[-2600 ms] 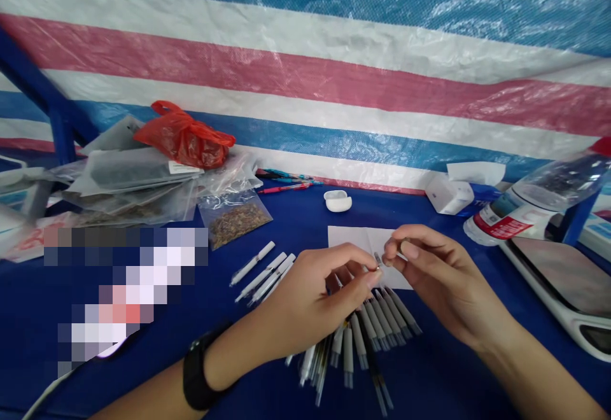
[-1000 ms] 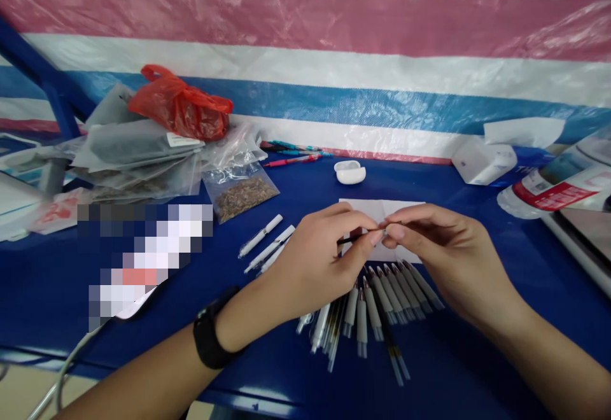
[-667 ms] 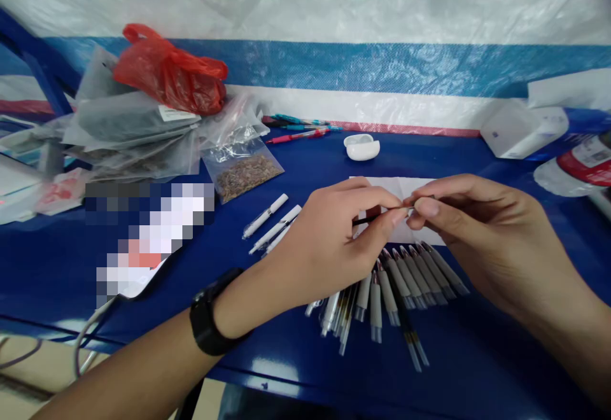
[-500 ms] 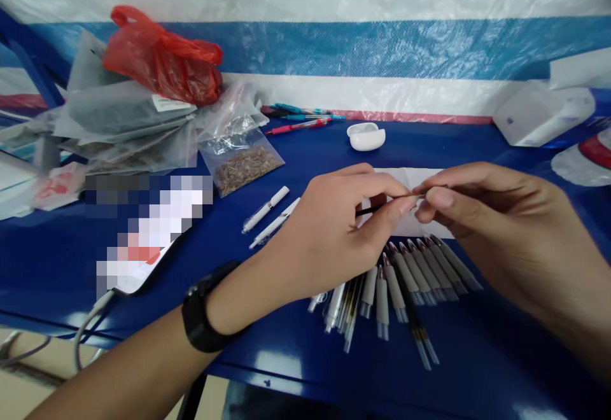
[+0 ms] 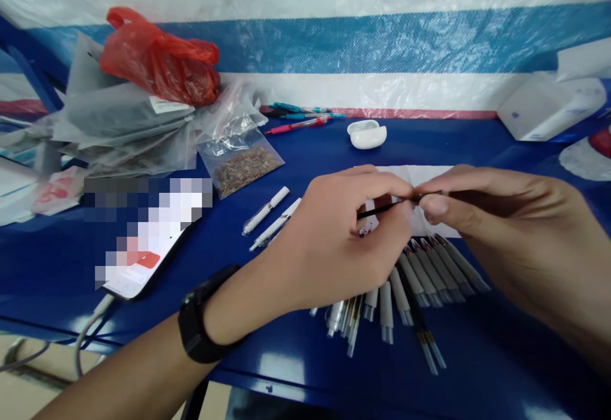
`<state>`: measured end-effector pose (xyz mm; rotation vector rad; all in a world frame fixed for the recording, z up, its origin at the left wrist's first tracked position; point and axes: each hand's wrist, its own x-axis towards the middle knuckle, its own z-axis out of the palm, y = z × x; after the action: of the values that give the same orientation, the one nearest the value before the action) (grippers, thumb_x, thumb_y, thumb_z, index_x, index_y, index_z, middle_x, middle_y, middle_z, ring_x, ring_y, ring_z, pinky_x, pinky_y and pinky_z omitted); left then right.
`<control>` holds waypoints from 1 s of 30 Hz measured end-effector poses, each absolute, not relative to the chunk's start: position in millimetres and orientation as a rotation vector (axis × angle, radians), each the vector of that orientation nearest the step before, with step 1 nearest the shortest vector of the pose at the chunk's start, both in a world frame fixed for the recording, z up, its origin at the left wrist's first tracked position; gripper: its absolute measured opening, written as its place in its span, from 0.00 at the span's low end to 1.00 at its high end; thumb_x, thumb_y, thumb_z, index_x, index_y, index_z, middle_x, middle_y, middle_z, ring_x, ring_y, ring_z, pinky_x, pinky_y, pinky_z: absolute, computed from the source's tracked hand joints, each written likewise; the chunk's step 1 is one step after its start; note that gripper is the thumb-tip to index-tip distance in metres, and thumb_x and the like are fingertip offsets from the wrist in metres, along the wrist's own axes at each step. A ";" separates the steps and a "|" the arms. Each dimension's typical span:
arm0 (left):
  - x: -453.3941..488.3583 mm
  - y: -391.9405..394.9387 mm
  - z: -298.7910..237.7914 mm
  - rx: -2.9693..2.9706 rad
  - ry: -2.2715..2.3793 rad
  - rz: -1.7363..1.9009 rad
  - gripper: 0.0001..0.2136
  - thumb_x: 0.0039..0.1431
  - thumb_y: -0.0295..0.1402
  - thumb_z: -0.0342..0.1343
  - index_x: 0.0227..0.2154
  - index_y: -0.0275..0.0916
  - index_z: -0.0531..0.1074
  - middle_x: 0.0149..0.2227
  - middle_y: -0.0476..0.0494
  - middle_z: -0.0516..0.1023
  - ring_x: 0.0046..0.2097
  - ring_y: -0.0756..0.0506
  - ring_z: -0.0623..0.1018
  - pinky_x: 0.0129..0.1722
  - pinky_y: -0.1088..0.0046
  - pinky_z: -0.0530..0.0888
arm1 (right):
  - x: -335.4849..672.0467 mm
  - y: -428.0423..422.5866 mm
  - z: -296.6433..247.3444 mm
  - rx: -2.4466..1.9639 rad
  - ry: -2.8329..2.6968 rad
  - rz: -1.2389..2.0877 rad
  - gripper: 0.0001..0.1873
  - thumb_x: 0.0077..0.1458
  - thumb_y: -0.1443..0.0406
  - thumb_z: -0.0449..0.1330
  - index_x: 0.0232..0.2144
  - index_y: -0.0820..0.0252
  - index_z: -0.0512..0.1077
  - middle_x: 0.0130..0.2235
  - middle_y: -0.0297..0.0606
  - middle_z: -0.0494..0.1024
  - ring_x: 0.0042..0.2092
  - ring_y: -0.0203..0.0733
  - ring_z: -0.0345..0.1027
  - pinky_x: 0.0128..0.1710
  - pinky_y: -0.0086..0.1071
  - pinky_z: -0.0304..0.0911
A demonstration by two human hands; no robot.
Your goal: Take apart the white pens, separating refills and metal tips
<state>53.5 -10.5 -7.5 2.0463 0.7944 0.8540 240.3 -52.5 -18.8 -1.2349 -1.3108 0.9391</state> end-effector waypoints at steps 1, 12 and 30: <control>53.7 -12.4 -6.5 2.018 0.792 0.837 0.06 0.64 0.26 0.53 0.34 0.39 0.75 0.26 0.51 0.72 0.29 0.51 0.71 0.27 0.76 0.64 | 239.4 -53.2 -17.6 -1.238 -1.332 0.927 0.03 0.51 0.62 0.74 0.31 0.46 0.85 0.34 0.31 0.85 0.37 0.40 0.81 0.41 0.31 0.77; 55.5 -35.6 2.5 1.761 0.694 0.617 0.06 0.55 0.29 0.54 0.33 0.43 0.62 0.26 0.55 0.66 0.25 0.52 0.63 0.24 0.74 0.61 | 225.8 -69.8 -3.7 -1.238 -1.423 0.907 0.01 0.51 0.61 0.74 0.29 0.47 0.86 0.26 0.34 0.80 0.27 0.37 0.73 0.23 0.27 0.67; 56.7 -14.0 -10.6 1.595 0.890 0.883 0.19 0.73 0.44 0.46 0.35 0.39 0.77 0.19 0.55 0.55 0.23 0.51 0.58 0.25 0.71 0.57 | 277.4 -51.8 9.3 -1.493 -1.891 0.667 0.17 0.60 0.52 0.65 0.24 0.55 0.78 0.23 0.33 0.76 0.23 0.37 0.66 0.21 0.29 0.59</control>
<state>56.7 -14.0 -10.6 1.5946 0.8895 0.8832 277.4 -51.8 9.3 -1.4933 -1.8906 0.6675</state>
